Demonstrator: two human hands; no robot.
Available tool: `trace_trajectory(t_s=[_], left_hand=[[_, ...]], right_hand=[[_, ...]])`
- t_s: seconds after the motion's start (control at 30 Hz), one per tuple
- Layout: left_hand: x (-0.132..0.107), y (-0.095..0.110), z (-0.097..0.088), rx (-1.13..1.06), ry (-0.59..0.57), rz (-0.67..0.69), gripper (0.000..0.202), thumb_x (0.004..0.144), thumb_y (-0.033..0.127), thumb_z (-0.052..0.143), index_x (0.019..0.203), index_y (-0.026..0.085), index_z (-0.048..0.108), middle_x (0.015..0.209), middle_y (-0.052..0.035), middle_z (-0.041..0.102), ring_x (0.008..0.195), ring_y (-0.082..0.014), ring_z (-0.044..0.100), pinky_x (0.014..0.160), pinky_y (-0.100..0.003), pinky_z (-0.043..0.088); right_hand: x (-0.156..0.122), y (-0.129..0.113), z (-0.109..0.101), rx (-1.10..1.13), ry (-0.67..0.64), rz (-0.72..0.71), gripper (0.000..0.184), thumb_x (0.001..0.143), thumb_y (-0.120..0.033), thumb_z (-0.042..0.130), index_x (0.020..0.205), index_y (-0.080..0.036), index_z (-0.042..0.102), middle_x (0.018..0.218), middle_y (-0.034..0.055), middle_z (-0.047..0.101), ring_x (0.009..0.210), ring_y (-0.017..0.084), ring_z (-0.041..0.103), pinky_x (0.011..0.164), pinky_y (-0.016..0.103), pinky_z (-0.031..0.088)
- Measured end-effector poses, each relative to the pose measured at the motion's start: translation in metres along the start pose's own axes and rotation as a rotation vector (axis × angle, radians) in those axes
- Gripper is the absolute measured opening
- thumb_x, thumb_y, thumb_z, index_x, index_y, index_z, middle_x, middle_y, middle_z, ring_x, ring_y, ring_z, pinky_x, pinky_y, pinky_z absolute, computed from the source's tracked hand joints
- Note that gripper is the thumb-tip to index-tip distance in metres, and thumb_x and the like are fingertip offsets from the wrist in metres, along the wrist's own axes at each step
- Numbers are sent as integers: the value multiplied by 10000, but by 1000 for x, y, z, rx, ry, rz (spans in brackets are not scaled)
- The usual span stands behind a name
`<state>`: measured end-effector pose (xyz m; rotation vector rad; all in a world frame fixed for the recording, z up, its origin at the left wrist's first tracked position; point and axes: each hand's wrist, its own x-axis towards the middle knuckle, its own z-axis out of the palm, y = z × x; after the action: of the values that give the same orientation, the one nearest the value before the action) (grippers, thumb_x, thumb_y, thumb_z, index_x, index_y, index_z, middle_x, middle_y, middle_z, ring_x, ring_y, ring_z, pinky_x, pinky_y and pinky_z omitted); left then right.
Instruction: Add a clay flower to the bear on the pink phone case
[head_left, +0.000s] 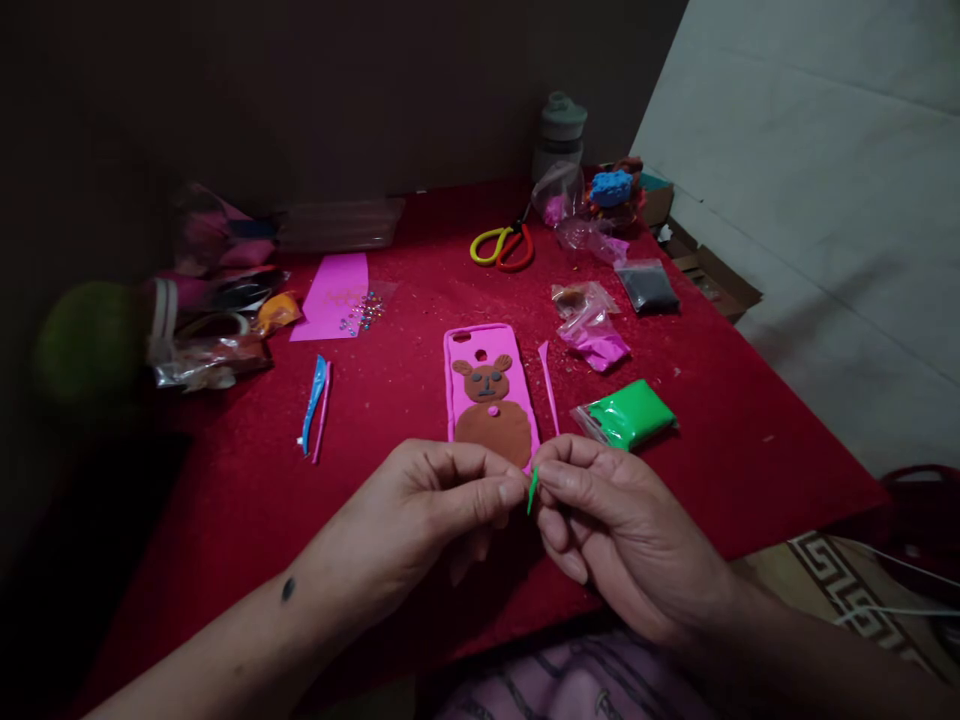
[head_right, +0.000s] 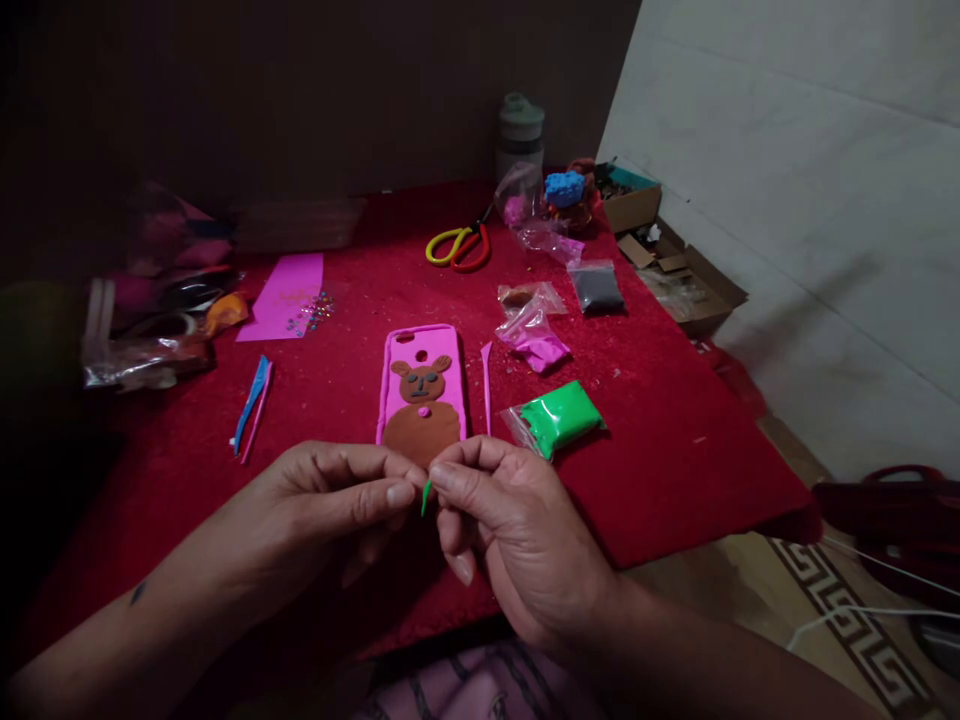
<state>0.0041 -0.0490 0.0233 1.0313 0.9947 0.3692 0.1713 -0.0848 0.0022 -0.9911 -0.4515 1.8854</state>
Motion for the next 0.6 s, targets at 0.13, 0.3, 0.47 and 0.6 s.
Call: trace_trajectory(t_s=[0.13,0.3,0.47,0.6], left_hand=[[-2,2,5,-56,19,-25,179,748,300,749,748,146,658,520,63,544,416,-19,405,402,-123,295],[-2,3,12,-96,37,-27,237,728,285,781,724,150,586,626,49,638,488,-17,488,477,-117,369],[-3,3,16,-121,94,65,223,746,277,761,810,163,580,719,13,670,628,-79,596,584,-172,444],[-5,4,21,-55,186,87,177,773,282,711,796,158,587,673,4,658,588,-82,557,532,-172,414]], right_hand=[[0,2,-1,25,4,5,234,756,-304,758,770,-148,584,553,-30,547,418,44,422,357,113,330],[0,3,-2,16,-8,18,223,772,-304,746,780,-147,588,593,-21,564,421,41,423,364,120,334],[-1,3,-1,29,-3,18,244,753,-309,772,778,-149,589,625,-22,578,435,37,436,367,112,337],[-1,3,0,30,-4,20,281,736,-339,787,787,-152,584,555,-46,532,417,42,423,359,115,325]])
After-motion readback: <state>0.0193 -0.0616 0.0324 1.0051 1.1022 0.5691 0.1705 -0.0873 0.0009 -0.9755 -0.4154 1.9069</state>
